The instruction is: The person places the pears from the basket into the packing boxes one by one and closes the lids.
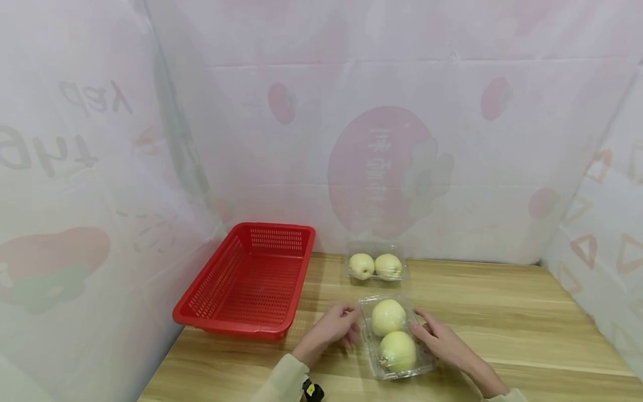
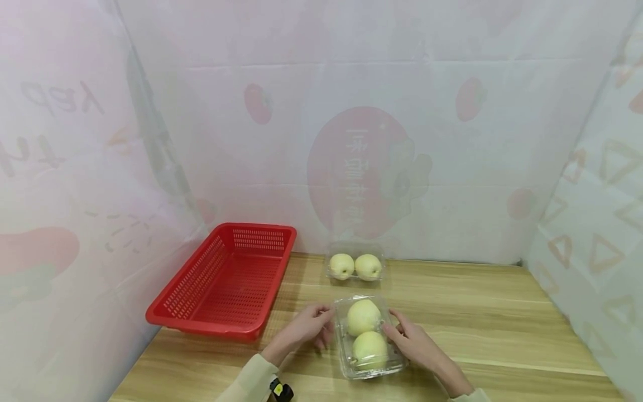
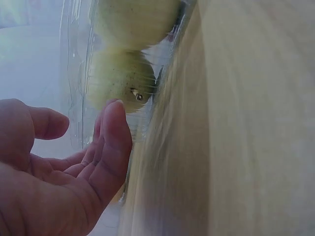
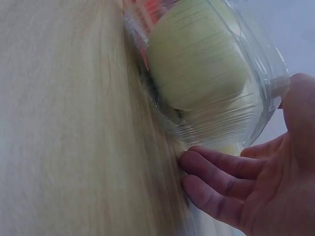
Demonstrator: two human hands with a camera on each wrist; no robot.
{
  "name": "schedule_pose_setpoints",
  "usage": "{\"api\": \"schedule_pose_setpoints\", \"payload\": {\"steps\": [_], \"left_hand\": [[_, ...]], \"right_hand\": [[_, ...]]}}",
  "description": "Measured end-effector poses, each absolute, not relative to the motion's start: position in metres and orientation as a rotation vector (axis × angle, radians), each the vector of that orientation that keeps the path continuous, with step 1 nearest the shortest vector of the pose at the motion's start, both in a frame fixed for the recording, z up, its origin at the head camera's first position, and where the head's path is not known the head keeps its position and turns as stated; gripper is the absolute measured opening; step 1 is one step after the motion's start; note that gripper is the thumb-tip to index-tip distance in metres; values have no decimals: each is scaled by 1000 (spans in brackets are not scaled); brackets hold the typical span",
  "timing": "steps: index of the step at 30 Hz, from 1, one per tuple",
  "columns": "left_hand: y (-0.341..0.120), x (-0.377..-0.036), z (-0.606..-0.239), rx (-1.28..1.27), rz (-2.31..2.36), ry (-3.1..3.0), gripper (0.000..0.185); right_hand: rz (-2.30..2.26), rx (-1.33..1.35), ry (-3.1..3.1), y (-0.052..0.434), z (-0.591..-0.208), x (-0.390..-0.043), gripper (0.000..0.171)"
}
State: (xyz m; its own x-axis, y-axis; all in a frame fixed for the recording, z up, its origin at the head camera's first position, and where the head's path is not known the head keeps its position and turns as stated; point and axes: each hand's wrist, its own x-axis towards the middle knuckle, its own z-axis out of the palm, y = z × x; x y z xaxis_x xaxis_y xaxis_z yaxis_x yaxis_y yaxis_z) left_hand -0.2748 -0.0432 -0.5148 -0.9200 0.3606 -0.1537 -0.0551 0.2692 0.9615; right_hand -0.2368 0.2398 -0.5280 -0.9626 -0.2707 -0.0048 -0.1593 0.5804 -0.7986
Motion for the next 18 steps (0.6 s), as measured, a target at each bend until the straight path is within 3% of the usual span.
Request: {"api": "schedule_pose_setpoints", "payload": {"steps": [9,18], "left_hand": [[-43,-261,-512,275,1685,2156,28],[-41,-251,-515,324,1696,2101,47]], "right_hand": [[-1356,-296,2696,235,-529,-236,66],[-1388,-249,2686,232,-526,-232,65]]}}
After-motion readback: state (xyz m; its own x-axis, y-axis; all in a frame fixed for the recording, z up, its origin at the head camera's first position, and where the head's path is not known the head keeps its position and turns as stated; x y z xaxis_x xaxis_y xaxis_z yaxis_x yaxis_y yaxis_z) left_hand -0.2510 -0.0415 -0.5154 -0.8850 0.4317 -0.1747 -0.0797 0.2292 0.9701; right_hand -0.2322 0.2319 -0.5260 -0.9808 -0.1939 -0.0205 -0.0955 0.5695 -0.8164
